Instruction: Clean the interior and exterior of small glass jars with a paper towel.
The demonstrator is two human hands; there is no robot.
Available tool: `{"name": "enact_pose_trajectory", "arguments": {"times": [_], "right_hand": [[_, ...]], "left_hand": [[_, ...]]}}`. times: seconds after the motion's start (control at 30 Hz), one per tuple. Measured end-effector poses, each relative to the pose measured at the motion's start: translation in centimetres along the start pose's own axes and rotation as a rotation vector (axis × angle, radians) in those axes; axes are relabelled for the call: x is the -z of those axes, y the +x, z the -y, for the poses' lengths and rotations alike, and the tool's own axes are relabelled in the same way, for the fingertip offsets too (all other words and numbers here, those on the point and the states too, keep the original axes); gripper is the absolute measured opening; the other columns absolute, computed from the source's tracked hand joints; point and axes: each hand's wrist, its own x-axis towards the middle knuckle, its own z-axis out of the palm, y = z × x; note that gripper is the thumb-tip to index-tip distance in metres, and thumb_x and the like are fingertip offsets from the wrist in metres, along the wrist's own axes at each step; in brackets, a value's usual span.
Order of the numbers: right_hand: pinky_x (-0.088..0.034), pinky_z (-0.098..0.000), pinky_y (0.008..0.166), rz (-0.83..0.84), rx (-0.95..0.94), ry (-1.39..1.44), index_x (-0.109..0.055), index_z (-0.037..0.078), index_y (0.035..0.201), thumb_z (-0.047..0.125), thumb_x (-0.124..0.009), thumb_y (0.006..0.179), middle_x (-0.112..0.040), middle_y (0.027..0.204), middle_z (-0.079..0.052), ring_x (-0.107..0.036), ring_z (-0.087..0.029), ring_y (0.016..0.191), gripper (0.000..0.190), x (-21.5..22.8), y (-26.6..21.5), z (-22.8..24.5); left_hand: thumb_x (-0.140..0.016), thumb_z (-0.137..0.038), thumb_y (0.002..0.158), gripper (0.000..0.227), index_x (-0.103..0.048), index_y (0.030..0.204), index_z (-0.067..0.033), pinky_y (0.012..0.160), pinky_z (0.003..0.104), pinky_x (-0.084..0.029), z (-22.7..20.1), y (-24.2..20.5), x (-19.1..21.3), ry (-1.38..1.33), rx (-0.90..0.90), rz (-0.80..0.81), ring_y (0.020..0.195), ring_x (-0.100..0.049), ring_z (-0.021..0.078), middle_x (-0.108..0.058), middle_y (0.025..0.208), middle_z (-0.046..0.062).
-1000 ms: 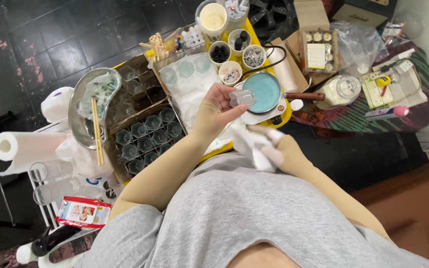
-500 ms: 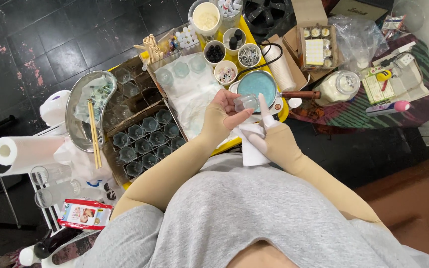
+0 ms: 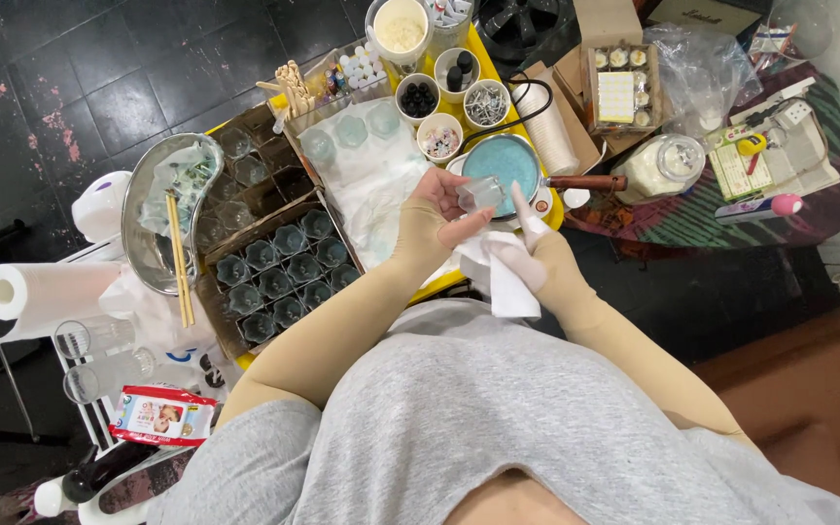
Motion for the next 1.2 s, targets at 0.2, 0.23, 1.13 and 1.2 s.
{"name": "enact_pose_trajectory", "arguments": {"times": [0.2,0.23,1.13,1.2], "right_hand": [[-0.055,-0.0414,0.066,0.040,-0.117,-0.837,-0.001,-0.003,0.161,0.045,-0.069,0.090,-0.072,0.081,-0.022,-0.070,-0.039,0.074,0.109,-0.8,-0.8,-0.3],[-0.055,-0.0414,0.066,0.038,-0.120,-0.837,-0.001,-0.003,0.161,0.045,-0.069,0.090,-0.072,0.081,-0.022,-0.070,-0.039,0.074,0.109,-0.8,-0.9,-0.9],[-0.053,-0.0326,0.094,-0.204,0.168,-0.072,-0.058,-0.006,0.135,0.016,-0.054,0.106,-0.070,0.117,-0.012,-0.065,-0.024,0.107,0.037,-3.1,2.0,-0.1],[-0.052,-0.0350,0.095,-0.218,0.424,-0.645,-0.056,-0.006,0.138,0.015,-0.052,0.110,-0.068,0.118,-0.016,-0.065,-0.029,0.109,0.035,-3.8,2.3,0.1]], "left_hand": [[-0.080,-0.008,0.090,0.037,-0.052,0.114,-0.0019,0.081,0.026,-0.054,3.7,0.9,1.4,-0.072,0.019,-0.064,0.094,-0.065,0.0121,-0.068,0.106,0.008],[-0.080,-0.008,0.090,0.037,-0.052,0.114,-0.0019,0.081,0.026,-0.054,3.4,1.0,1.3,-0.073,0.021,-0.061,0.094,-0.065,0.0121,-0.068,0.106,0.008],[-0.083,-0.022,0.084,0.048,-0.060,0.123,-0.0053,0.094,0.041,-0.060,-4.4,-6.1,8.9,-0.654,0.163,0.204,0.108,-0.069,0.0237,-0.068,0.117,0.012],[-0.082,-0.003,0.084,0.045,-0.062,0.124,-0.0050,0.091,0.033,-0.055,-3.8,-7.0,9.7,-0.454,0.043,0.123,0.103,-0.064,0.0154,-0.067,0.115,0.007]]}}
